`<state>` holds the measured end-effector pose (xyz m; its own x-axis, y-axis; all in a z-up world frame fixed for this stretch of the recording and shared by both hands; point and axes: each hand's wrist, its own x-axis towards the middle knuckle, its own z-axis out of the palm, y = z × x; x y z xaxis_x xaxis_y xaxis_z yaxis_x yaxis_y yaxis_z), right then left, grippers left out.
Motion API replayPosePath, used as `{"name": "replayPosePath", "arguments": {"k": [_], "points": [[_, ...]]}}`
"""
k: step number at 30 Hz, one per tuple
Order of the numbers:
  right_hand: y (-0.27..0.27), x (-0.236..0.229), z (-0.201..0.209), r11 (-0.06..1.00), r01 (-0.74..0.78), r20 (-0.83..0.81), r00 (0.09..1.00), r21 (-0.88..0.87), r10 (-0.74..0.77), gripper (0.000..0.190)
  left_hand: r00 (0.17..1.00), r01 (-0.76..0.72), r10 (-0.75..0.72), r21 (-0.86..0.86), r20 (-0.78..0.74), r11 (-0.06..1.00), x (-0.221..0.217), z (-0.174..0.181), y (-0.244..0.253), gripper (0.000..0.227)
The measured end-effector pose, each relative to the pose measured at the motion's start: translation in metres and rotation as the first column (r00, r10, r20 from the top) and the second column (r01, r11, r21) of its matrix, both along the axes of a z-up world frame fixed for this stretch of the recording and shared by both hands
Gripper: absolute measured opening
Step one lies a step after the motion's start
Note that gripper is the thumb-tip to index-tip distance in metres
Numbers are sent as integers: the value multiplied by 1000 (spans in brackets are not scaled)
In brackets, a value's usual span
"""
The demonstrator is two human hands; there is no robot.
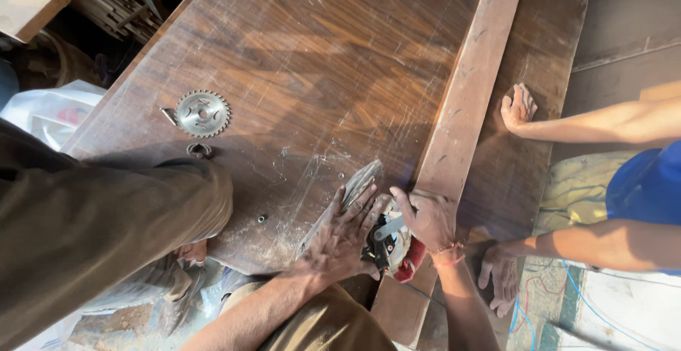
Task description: The person uses a wrench to loosen and remove the blade from a circular saw on a wooden workbench. They then remove the arbor nut and washer, place the blade aside, and continue adjusting internal components of the saw with the wrench and their hands.
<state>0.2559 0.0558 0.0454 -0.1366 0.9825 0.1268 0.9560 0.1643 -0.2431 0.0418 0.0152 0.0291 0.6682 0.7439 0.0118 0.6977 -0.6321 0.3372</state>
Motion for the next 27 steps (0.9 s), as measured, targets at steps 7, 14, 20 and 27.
{"name": "replayPosePath", "arguments": {"k": [7, 14, 20, 27], "points": [[4, 5, 0, 995, 100, -194, 976, -12, -100, 50, 995, -61, 57, 58, 80, 996, 11, -6, -3, 135], [-2, -7, 4, 998, 45, -98, 994, 46, -41, 49, 991, -92, 86, 55, 104, 994, 9, -12, -7, 142], [5, 5, 0, 999, 22, -164, 986, -27, -26, 48, 991, -43, 51, -72, 123, 996, 14, -4, -2, 148], [-1, -2, 10, 991, 80, -129, 987, -105, -94, 42, 996, -20, 34, -159, 85, 987, 12, 2, 14, 101]]}}
